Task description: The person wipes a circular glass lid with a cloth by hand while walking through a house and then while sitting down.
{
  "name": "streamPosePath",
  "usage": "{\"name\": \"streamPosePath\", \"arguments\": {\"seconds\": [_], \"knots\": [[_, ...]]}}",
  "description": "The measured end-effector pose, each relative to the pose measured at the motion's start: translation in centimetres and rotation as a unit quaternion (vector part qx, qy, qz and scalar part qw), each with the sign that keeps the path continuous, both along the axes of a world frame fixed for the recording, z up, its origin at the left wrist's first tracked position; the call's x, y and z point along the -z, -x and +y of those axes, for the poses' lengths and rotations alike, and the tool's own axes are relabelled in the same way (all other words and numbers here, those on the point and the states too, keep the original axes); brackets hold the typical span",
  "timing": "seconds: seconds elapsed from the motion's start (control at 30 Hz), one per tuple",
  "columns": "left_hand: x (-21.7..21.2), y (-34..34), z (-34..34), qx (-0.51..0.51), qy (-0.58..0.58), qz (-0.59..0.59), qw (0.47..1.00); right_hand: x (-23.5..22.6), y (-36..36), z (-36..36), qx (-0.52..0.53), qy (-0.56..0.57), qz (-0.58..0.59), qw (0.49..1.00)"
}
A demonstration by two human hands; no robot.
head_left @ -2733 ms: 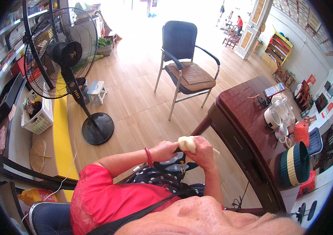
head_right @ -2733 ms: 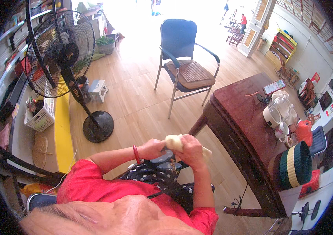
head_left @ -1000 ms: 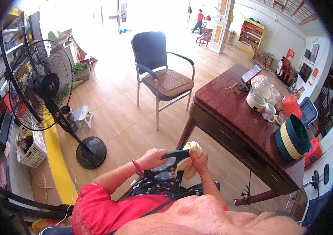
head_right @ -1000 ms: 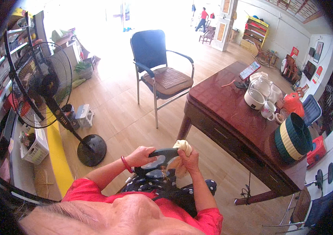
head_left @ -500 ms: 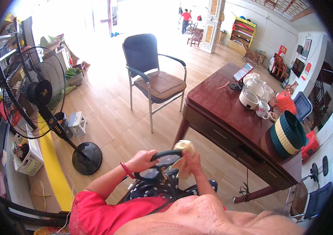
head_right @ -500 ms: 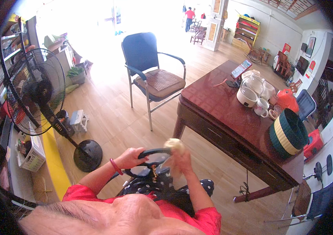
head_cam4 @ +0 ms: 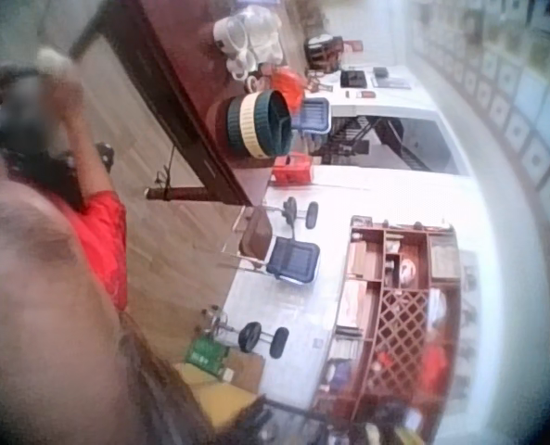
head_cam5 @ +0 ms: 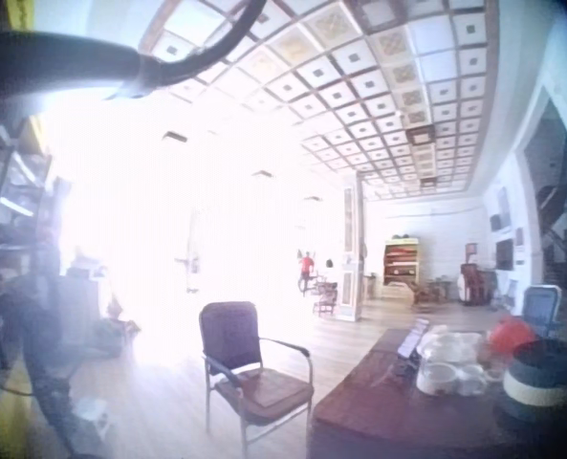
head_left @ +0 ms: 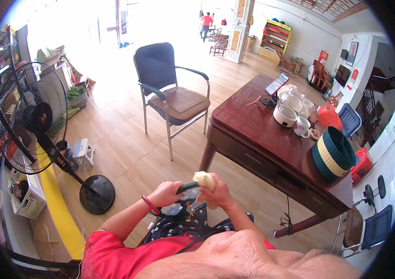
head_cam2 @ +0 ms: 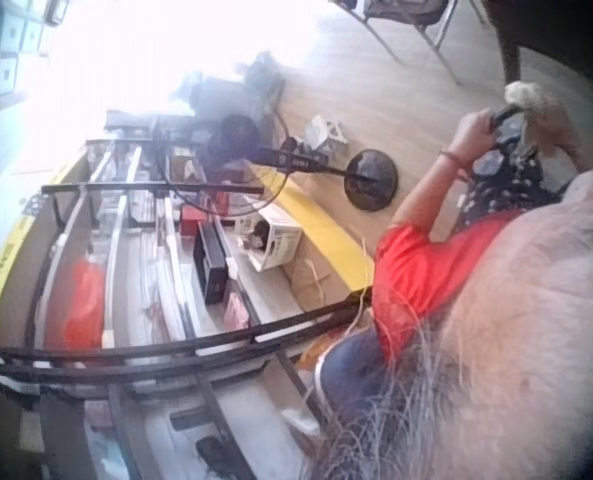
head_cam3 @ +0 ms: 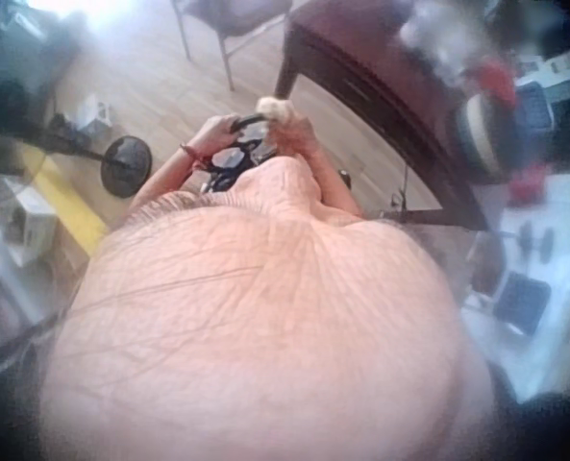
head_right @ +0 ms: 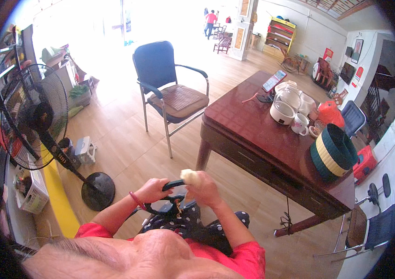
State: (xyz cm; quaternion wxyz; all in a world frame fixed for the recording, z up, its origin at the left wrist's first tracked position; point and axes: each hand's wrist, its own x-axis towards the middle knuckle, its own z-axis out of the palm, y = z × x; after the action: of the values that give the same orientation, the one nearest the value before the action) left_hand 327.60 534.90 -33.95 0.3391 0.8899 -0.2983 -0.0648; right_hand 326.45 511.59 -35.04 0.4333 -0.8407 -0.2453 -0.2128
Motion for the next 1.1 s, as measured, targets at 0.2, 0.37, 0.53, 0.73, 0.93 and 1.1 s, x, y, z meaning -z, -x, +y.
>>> {"name": "streamPosePath", "arguments": {"seconds": [0.2, 0.37, 0.53, 0.73, 0.93, 1.1], "knots": [[-1.1, -0.6, -1.9, 0.022, -0.051, -0.040, 0.998, -2.6, -0.4, 2.0, 0.006, 0.117, -0.028, 0.993], [-0.6, -0.5, 0.3, 0.002, 0.052, 0.052, 0.997, 2.7, 0.1, -1.7, 0.027, -0.151, 0.174, 0.973], [1.6, -1.3, -1.2, 0.012, -0.012, -0.016, 1.000, -2.9, -0.1, 1.6, -0.015, 0.057, -0.081, 0.995], [0.5, -0.8, -1.8, 0.011, -0.006, 0.035, 0.999, -1.4, -0.5, -0.7, 0.093, 0.079, 0.002, 0.992], [8.1, 0.2, -1.1, 0.014, 0.221, 0.136, 0.966, 5.9, -2.1, -6.4, 0.117, -0.277, 0.150, 0.942], [3.7, 0.2, -1.7, 0.021, 0.083, 0.050, 0.995, 1.6, -1.2, -4.9, 0.108, -0.111, 0.047, 0.987]]}}
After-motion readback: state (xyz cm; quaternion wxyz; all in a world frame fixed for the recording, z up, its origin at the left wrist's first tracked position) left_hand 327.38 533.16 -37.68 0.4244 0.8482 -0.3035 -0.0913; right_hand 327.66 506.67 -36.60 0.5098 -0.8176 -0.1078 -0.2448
